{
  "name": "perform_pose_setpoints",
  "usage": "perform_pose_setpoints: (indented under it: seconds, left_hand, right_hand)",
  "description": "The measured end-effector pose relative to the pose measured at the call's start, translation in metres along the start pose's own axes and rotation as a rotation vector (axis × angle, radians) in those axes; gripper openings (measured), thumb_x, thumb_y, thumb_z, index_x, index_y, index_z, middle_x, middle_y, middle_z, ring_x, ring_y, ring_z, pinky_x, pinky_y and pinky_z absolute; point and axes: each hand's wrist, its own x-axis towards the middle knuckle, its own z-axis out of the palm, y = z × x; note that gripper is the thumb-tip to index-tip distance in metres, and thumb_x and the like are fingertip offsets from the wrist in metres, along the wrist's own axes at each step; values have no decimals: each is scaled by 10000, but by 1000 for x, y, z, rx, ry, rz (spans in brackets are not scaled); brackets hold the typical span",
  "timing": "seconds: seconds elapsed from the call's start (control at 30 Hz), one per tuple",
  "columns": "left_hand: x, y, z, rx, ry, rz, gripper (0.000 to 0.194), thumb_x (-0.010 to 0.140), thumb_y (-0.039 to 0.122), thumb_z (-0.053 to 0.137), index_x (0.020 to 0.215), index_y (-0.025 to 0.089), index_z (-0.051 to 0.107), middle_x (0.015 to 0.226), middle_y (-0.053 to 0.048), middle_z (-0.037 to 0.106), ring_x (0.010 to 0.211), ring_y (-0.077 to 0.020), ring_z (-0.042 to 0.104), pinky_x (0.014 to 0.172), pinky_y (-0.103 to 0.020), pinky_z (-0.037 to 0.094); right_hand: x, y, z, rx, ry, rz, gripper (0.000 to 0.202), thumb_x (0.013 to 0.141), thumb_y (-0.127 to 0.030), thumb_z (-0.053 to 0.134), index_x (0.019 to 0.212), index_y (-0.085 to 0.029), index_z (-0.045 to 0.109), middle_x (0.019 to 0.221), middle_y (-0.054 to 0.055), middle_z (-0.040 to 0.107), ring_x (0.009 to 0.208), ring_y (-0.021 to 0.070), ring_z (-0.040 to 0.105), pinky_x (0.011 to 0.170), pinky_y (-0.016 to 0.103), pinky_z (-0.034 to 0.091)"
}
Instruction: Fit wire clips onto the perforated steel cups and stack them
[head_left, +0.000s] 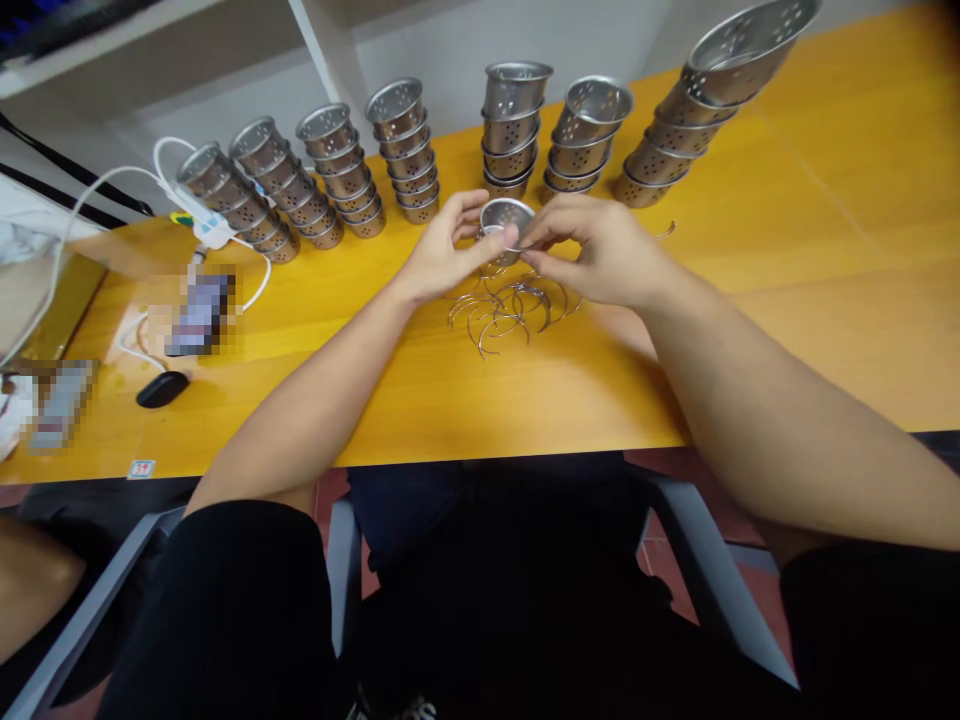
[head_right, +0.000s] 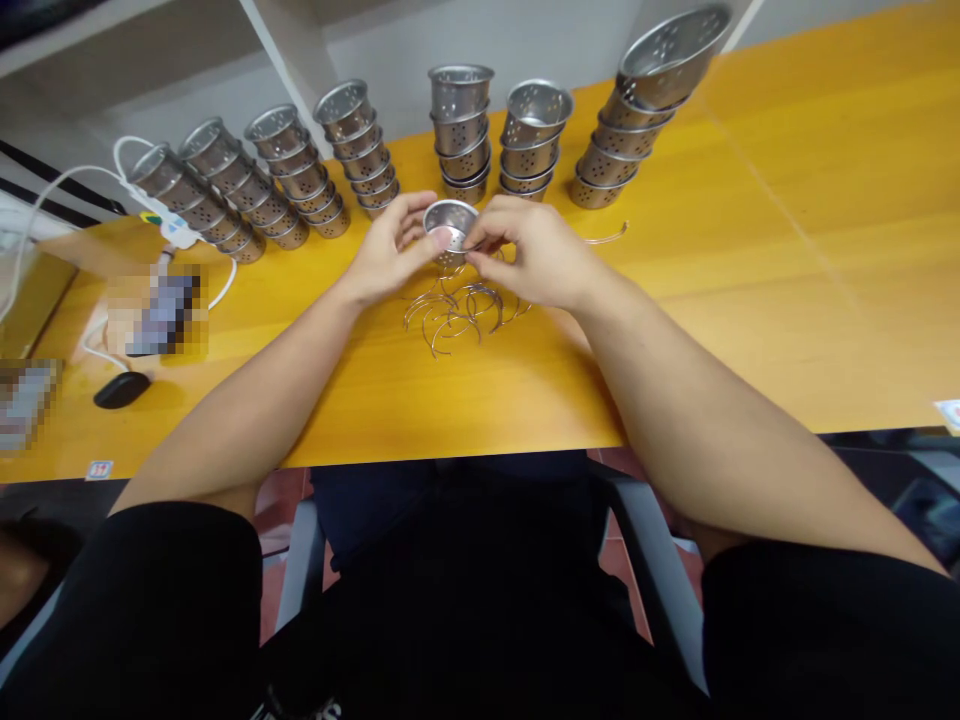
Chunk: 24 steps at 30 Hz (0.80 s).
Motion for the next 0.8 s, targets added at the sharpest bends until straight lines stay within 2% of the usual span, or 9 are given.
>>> perform_pose_setpoints:
  seconds: [0.1,0.23,0.33,0.4,0.47,0.57,0.63,0.7,0.8]
  left_hand:
    - [-24,0,-8,31,-63,91,1247,801,1068,1063,1688,281,676,1634,-150,781,1654,-453,770,1497,-756,577]
    - [-35,-22,-29,48,56,85,1230,790,1052,1081,1654,286,658,1643,-171,802,1602,-440,805,1480,-724,612]
    - [-40,-43,-42,32,163,47,1220,786,1079,1058,1627,304,634,1641,-176,804,1577,-432,827,1452,-725,637]
    - [-42,-53,-46,26,199,42,1227,769,1104,1046,1606,313,622,1633,-170,803,1572,-424,831,1447,-721,641]
    - [-44,-57,-44,28,197,51,1236,764,1111,1043,1605,318,605,1635,-164,795,1583,-418,823,1456,-714,634]
    - [-46,-58,-36,22,176,84,1228,781,1095,1047,1614,320,586,1649,-160,774,1608,-411,806,1474,-701,620]
    - [-47,-58,-31,3,182,99,1224,779,1067,1072,1621,326,582,1655,-159,763,1610,-407,803,1470,-689,630]
    - [-47,-57,-27,-8,183,94,1232,781,1040,1091,1649,337,573,1677,-163,747,1625,-407,790,1468,-681,638]
    - [-48,-52,-25,0,145,75,1237,819,1039,1064,1718,355,560,1723,-171,714,1672,-413,753,1482,-675,624]
  right_hand:
    - [3,-13,15,20,-29,-18,405,1211,-668,818,1524,-445,947,1574,139,891,1488,512,804,1261,749,725]
    - [2,-18,12,16,4,33,556,1196,-686,816,1699,-451,848,1685,113,850,1367,473,856,1211,717,740]
    - [-2,-5,-7,-110,-39,70,490,1178,-659,822,1511,-308,901,1493,199,896,1122,437,877,1094,666,747]
    - [-4,9,-19,-204,-176,94,398,1157,-658,840,1349,-321,928,1291,157,928,1015,418,854,1033,644,732]
    - [-6,25,-24,-254,-254,114,372,1118,-646,881,1303,-328,939,1224,134,918,994,414,843,982,615,722]
    - [-5,43,-16,-291,-282,90,317,1119,-544,853,1304,-305,949,1270,160,907,1038,432,852,983,614,717]
    - [-2,50,-6,-300,-255,64,203,1106,-438,829,1223,-312,937,1291,162,911,1072,442,865,1017,625,722]
    - [0,50,3,-324,-213,51,95,1093,-347,802,1124,-328,889,1244,144,913,1076,443,863,1024,631,726]
    - [2,41,10,-377,-218,35,98,1119,-257,736,1079,-311,806,1212,168,893,1061,436,842,1013,625,728]
